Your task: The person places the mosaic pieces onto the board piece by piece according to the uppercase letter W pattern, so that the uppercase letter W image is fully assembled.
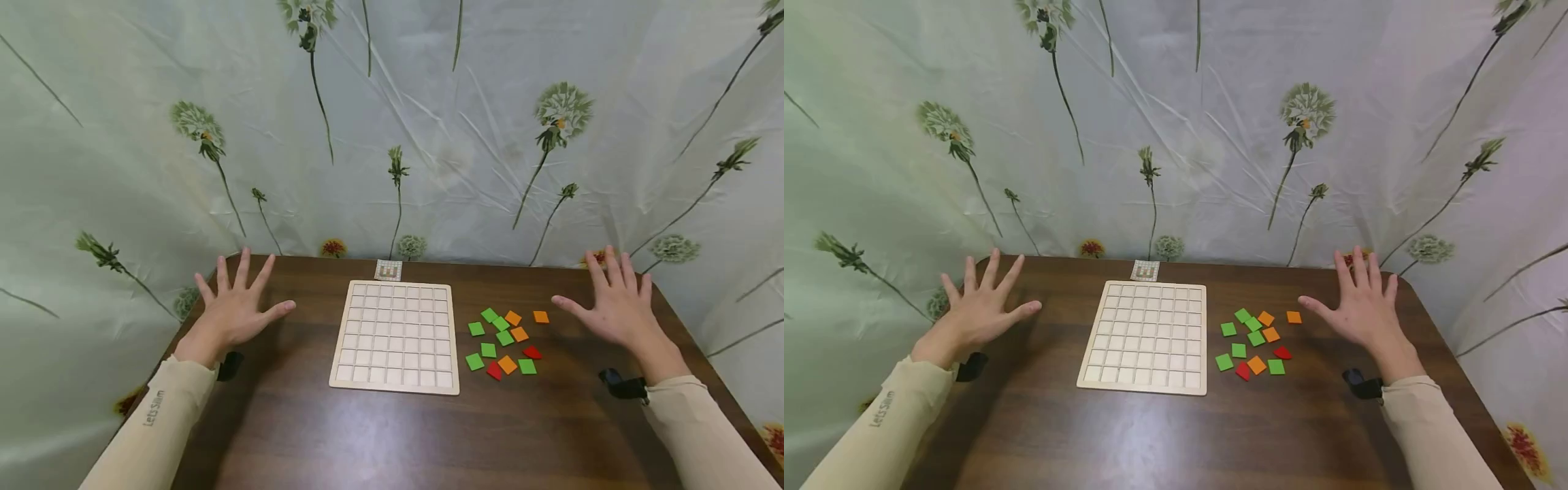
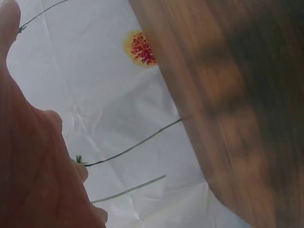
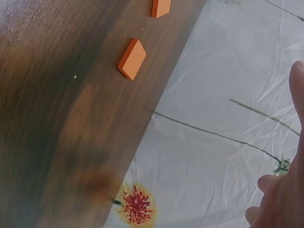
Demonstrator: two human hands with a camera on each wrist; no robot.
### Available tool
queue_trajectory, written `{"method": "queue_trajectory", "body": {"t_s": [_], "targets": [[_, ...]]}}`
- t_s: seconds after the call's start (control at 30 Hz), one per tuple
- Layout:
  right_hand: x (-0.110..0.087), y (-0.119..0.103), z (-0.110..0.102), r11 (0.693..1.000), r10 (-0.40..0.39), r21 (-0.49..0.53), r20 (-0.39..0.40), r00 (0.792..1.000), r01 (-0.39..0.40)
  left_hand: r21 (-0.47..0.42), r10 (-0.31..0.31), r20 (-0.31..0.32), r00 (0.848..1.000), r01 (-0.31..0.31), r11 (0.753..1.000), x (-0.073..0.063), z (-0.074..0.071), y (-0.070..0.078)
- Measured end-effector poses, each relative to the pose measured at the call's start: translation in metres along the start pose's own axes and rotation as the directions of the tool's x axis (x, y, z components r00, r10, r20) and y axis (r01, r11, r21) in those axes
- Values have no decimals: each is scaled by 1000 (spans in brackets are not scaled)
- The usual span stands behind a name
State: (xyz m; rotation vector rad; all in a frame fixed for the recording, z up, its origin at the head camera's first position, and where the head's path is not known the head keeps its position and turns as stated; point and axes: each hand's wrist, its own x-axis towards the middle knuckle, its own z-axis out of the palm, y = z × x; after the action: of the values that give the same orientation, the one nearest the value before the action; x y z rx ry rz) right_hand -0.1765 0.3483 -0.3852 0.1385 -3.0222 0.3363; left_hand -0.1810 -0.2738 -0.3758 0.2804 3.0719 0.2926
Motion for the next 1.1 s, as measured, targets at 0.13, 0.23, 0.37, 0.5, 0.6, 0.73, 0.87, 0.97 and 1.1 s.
{"method": "queue_trajectory", "body": {"t_s": [0.13,0.23,0.37,0.5,0.6,0.73,0.87,0.97,1.1], "targets": [[-1,-5,3,1000,-17,5,-24,1000,17,-11,9,-6,1000,-9,1000,-3,6,1],[-3,-9,7,999,-32,15,-45,998,32,-21,20,-20,1000,-20,1000,-6,11,3],[-7,-13,13,998,-49,34,-70,996,51,-59,33,-33,999,-35,998,-9,18,8],[-9,-19,19,996,-65,56,-90,994,70,-98,43,-37,998,-46,994,-10,27,15],[-9,-24,23,993,-76,78,-109,991,85,-131,43,-35,998,-47,990,-11,34,21],[-9,-31,30,986,-95,127,-120,988,110,-182,49,-29,998,-53,982,-13,43,29],[-8,-38,39,976,-119,171,-114,986,138,-228,61,-24,998,-65,971,-14,55,37],[-6,-44,46,969,-132,198,-101,986,150,-264,68,-27,997,-72,962,-14,64,41],[-4,-54,52,962,-142,226,-73,987,154,-306,77,-31,997,-82,949,-16,69,46]]}}
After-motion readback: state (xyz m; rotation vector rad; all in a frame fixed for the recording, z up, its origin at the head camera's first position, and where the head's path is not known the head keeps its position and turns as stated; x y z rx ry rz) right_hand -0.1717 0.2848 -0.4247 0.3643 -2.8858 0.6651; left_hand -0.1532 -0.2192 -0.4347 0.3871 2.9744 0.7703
